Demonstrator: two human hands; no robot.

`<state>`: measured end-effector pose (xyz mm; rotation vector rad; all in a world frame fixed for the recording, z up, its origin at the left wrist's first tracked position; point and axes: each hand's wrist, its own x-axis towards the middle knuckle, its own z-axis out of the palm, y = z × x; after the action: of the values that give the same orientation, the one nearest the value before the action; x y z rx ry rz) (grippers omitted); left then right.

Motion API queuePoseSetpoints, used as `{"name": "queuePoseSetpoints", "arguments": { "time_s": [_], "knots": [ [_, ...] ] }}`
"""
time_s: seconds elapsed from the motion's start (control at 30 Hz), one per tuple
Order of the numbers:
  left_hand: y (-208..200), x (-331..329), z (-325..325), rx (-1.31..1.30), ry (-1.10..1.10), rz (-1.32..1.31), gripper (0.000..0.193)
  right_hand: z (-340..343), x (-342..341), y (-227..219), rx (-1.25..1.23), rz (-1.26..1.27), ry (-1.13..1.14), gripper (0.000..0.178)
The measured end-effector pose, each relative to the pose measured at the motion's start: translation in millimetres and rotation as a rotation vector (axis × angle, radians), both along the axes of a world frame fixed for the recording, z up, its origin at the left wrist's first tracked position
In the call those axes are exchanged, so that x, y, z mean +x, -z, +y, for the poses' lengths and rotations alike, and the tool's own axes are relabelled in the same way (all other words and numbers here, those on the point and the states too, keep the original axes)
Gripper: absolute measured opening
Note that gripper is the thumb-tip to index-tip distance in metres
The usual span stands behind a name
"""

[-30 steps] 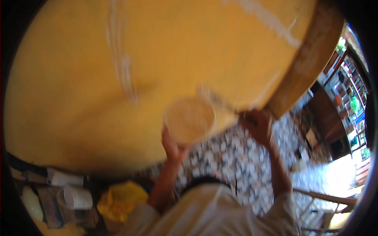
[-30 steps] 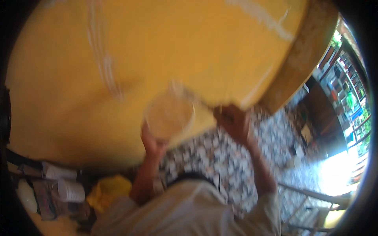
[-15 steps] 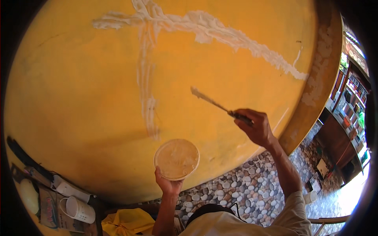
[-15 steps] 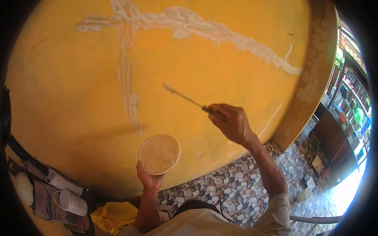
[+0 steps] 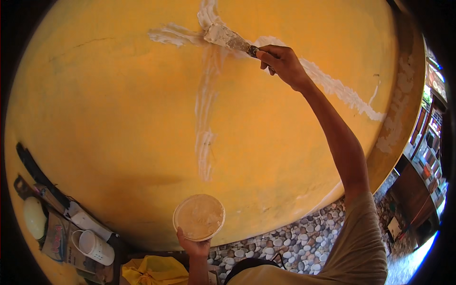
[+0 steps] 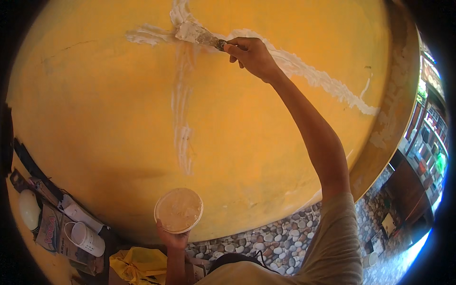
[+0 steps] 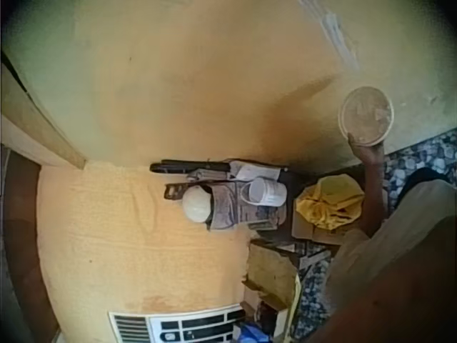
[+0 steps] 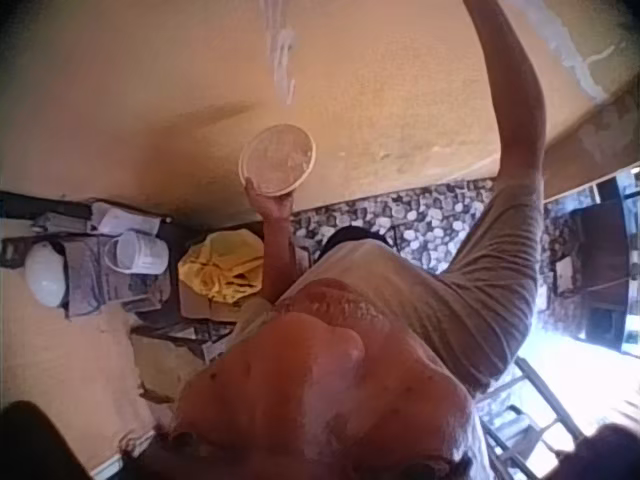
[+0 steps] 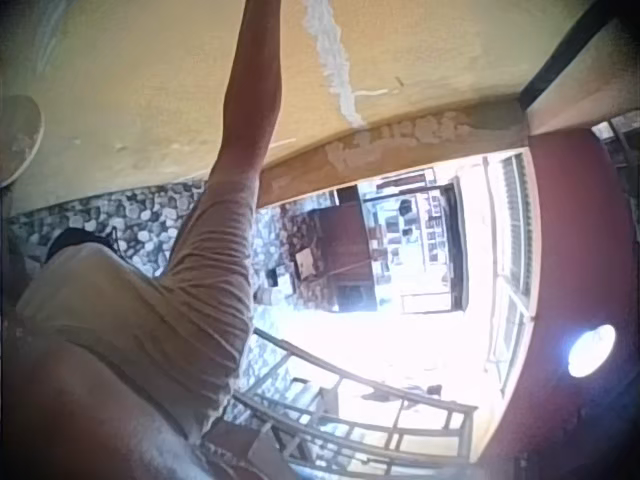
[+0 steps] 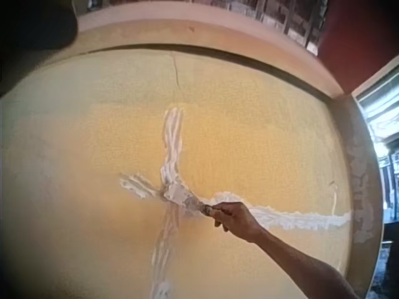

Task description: The person applies putty onto a wall using a putty knife, then walks over to a table to scoop and mix more putty on a round lid using the putty knife.

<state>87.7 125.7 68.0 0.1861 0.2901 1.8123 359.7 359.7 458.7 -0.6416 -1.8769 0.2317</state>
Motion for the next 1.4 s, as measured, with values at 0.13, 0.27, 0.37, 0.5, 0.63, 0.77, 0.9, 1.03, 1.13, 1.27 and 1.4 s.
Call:
{"name": "queuePoseSetpoints", "arguments": {
  "time_s": [0.13,0.27,0.37,0.5,0.63,0.77,0.9,1.03,1.13,1.27,1.4],
  "knots": [
    [3,-5,-4,0.026,-0.047,0.027,0.066,17,-12,-2,-0.209,0.026,-0.013,0.03],
    [4,-9,-4,0.014,-0.043,0.001,0.066,9,-12,8,-0.229,-0.004,0.149,0.03],
    [5,-8,-1,0.011,-0.016,0.006,0.066,0,-3,17,-0.219,0.005,0.164,0.033],
    [-1,-5,-4,0.026,0.01,0.014,0.064,-29,-10,24,-0.281,0.075,0.135,0.033],
    [-3,-5,-9,0.03,0.031,-0.002,0.063,-54,-10,25,-0.378,0.276,-0.029,0.033],
    [-1,-10,-11,0.011,0.064,-0.007,0.062,-62,-29,23,-0.26,0.336,0.001,0.036],
    [2,-16,-10,-0.013,0.079,-0.027,0.061,-62,-42,9,0.324,0.027,0.492,0.037],
    [0,-17,-11,-0.051,0.081,-0.014,0.061,-61,-60,-3,0.501,-0.104,0.706,0.034],
    [4,-20,-10,-0.075,0.047,-0.013,0.062,-62,-69,-8,0.513,-0.261,0.731,0.033],
    [8,-20,-5,-0.072,0.069,-0.026,0.062,-53,-71,-4,0.638,-0.378,0.815,0.03],
    [13,-19,2,-0.081,0.076,-0.02,0.061,-62,-67,-13,0.589,-0.588,0.883,0.031]
  ]
}}
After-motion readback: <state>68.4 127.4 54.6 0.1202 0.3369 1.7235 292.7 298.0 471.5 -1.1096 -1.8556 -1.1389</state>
